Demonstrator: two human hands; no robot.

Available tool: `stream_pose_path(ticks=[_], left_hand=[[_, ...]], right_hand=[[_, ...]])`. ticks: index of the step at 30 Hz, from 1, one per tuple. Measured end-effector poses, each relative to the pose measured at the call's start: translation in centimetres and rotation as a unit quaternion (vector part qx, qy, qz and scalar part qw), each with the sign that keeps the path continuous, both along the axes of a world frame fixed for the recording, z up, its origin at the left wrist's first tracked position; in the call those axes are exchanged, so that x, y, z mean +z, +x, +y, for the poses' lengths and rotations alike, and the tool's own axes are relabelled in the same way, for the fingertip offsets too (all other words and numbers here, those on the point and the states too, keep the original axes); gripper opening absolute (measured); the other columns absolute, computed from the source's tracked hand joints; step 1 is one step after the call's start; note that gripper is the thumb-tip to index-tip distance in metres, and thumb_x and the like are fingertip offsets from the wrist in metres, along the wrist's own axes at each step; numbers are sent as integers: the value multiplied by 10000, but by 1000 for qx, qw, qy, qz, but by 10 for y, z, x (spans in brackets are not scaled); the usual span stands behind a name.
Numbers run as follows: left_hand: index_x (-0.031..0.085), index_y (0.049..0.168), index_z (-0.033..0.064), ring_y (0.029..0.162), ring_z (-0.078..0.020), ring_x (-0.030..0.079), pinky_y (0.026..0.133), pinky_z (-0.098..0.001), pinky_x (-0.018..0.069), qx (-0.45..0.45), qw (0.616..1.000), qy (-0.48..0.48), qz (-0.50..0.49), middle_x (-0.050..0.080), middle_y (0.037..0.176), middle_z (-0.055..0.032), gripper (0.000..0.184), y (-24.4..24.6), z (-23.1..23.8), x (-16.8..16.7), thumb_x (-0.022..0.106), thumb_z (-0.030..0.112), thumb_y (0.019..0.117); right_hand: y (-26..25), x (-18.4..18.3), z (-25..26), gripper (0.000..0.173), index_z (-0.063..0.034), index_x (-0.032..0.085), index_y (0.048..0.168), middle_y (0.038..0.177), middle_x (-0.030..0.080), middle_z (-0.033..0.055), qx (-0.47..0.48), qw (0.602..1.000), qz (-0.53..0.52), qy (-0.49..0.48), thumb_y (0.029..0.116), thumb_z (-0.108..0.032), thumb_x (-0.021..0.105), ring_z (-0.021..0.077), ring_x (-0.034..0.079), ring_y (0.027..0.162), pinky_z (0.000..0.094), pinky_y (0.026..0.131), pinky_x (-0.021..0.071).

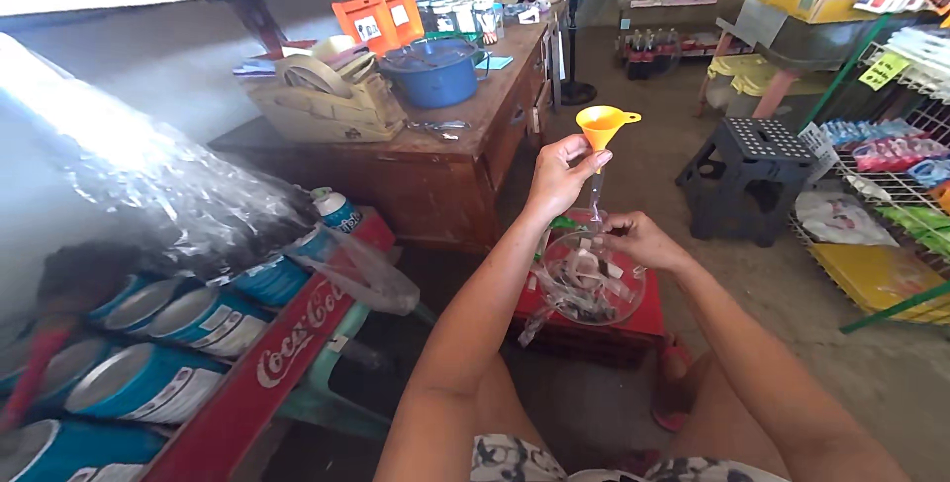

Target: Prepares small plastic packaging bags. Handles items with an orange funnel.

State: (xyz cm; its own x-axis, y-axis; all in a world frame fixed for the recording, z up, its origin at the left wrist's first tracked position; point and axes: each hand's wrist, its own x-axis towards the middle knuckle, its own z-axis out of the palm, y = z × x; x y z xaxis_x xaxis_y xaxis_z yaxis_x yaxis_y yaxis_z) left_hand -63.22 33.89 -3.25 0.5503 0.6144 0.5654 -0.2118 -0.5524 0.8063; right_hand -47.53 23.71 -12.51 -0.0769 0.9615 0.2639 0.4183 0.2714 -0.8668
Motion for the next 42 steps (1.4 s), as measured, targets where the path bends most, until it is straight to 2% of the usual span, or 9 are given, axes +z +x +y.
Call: stream_pose_path(ticks=[5, 8, 12, 24, 30, 33, 35, 38, 42], left_hand=[[683, 1059, -41, 898, -29, 694, 864, -216, 565, -1, 1000, 2, -14, 743, 959, -55, 133, -5, -3, 3, 688, 26, 945], [682, 1057, -47, 900, -35, 697, 868, -221, 567, -8, 1000, 3, -17, 743, 957, -63, 131, -4, -6, 2, 685, 22, 946], [685, 1054, -43, 894, -30, 693, 865, -217, 564, -6, 1000, 1, -16, 742, 957, -60, 129, -4, -6, 0, 688, 24, 944], [667, 1095, -57, 886, -36, 698, 854, -224, 573, 26, 999, -3, -45, 743, 961, -65, 166, -3, 5, 10, 681, 29, 954], [665, 1089, -63, 886, -40, 697, 854, -231, 572, 49, 998, -6, -37, 739, 958, -70, 162, -4, 28, 11, 678, 27, 955], [663, 1099, -57, 894, -28, 691, 861, -221, 563, 59, 998, -10, -26, 739, 972, -63, 167, -5, 32, 9, 677, 32, 958], [663, 1092, -57, 888, -26, 690, 856, -219, 563, 62, 998, -12, -27, 739, 962, -60, 162, -5, 34, 7, 678, 32, 957], [662, 1093, -61, 890, -27, 694, 858, -220, 565, 67, 997, -11, -27, 741, 962, -68, 164, -5, 36, 6, 677, 32, 958], [664, 1079, -51, 874, -18, 687, 845, -208, 561, 67, 997, -23, -38, 738, 940, -47, 147, -5, 34, 8, 682, 24, 953]], right_hand=[[-1, 5, -5, 92, -19, 721, 878, 845, 690, -33, -19, 999, -1, 30, 903, -104, 745, -36, 617, 773, 175, 767, 527], [2, 6, -7, 156, 16, 747, 978, 1012, 716, 57, -3, 999, -47, 4, 973, -115, 662, 13, 637, 923, 221, 881, 523], [2, 7, -7, 133, -36, 703, 837, 802, 660, -64, -17, 1000, -11, -2, 934, -125, 719, -60, 575, 738, 164, 726, 489], [5, -14, -13, 142, 17, 689, 1076, 970, 753, 5, 81, 982, 136, -101, 990, -23, 584, 66, 718, 904, 273, 882, 593], [3, -26, -21, 309, -55, 694, 1053, 1023, 773, 14, 111, 949, 258, -144, 1070, -191, 416, 153, 750, 943, 340, 879, 616], [4, -32, -24, 339, -65, 694, 1120, 1051, 773, 15, 131, 943, 273, -138, 1057, -317, 477, 159, 751, 951, 342, 866, 619], [4, -34, -26, 227, -67, 701, 1139, 1041, 776, 6, 140, 943, 275, -126, 997, -219, 611, 145, 751, 934, 327, 857, 621], [1, -31, -27, 246, -26, 684, 1142, 1024, 769, 5, 131, 947, 267, -123, 915, 34, 610, 133, 745, 908, 317, 859, 621], [2, -31, -26, 314, 20, 648, 1201, 1061, 763, 30, 106, 960, 230, -117, 892, 74, 635, 131, 743, 934, 308, 878, 616]])
